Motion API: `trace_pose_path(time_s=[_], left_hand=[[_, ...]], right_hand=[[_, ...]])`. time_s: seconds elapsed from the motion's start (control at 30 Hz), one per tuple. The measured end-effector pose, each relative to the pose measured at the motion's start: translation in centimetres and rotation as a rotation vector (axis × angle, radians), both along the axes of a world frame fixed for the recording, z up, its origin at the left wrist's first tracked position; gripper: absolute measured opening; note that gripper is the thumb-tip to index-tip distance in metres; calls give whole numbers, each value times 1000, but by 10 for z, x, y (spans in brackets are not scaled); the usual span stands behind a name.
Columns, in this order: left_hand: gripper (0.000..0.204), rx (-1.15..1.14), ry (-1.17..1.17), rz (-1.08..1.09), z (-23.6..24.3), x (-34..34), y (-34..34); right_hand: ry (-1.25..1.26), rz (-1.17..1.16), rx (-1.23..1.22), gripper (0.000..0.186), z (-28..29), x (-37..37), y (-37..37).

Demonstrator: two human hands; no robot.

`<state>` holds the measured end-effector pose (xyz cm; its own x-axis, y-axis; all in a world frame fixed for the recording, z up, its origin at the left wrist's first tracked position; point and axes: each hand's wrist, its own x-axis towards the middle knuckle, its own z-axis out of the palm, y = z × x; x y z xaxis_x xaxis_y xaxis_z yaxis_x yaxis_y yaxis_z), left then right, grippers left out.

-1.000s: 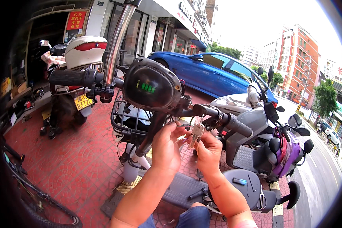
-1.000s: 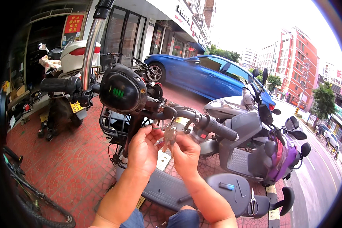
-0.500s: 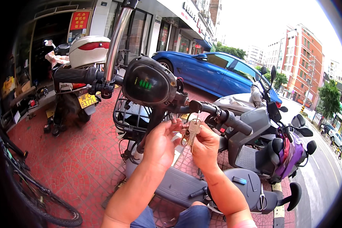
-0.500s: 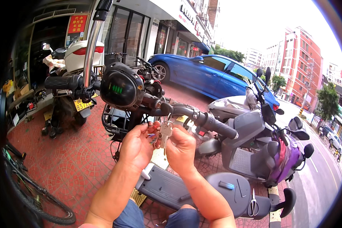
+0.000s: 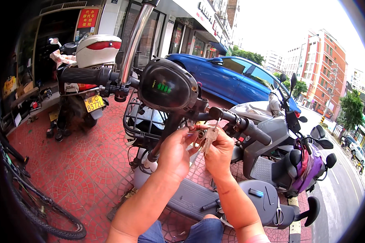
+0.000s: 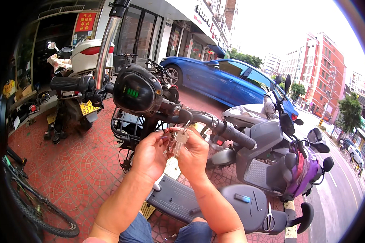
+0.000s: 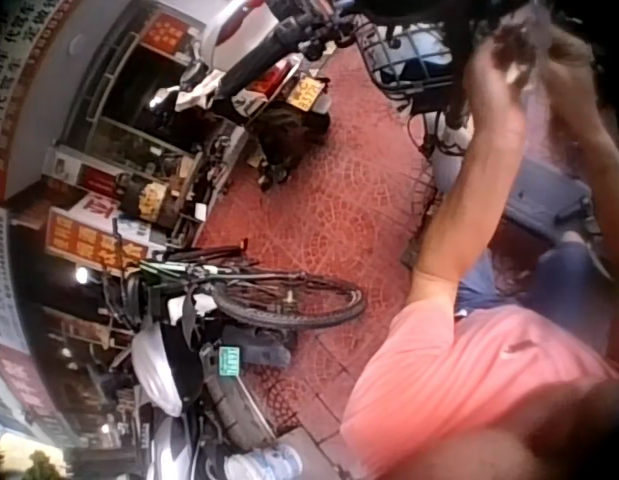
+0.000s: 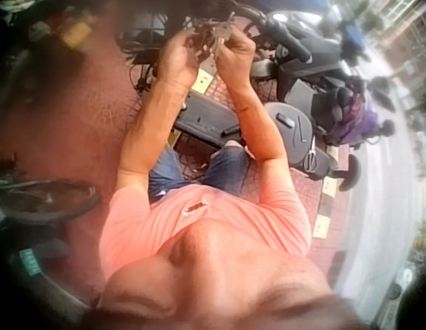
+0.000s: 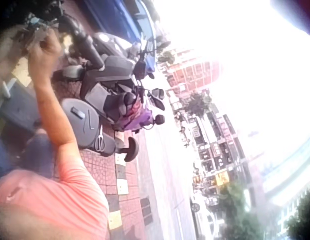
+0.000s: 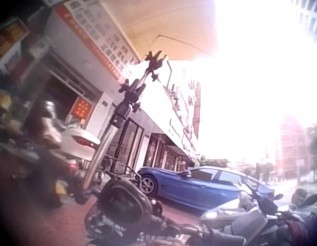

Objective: The person is connecting electrical wires on a scooter's handlebar by hand and then using a lighter to heat-shrink the wire connections.

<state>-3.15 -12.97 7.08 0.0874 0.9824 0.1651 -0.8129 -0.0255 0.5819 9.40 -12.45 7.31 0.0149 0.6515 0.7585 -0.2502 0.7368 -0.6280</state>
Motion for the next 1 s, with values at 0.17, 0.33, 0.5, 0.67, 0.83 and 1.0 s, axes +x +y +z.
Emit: trace_pose_path(time_s=[0.17, 0.33, 0.5, 0.67, 0.83, 1.0], left_hand=[[16, 32, 30, -18, -2, -3, 1], [21, 205, 340, 60, 6, -18, -25], [15, 789, 1065, 846, 19, -48, -42], [24, 990, 1532, 907, 51, -58, -19], [20, 974, 1506, 790, 51, -67, -8], [17, 851, 1268, 571, 50, -73, -3]], right_hand=[[-75, -44, 66, 21, 5, 1, 1], [-76, -52, 69, 17, 3, 2, 5], [-43, -1, 39, 14, 3, 0, 5], [13, 15, 17, 20, -5, -1, 14], [12, 95, -20, 15, -3, -4, 11], [23, 75, 25, 17, -13, -2, 20]])
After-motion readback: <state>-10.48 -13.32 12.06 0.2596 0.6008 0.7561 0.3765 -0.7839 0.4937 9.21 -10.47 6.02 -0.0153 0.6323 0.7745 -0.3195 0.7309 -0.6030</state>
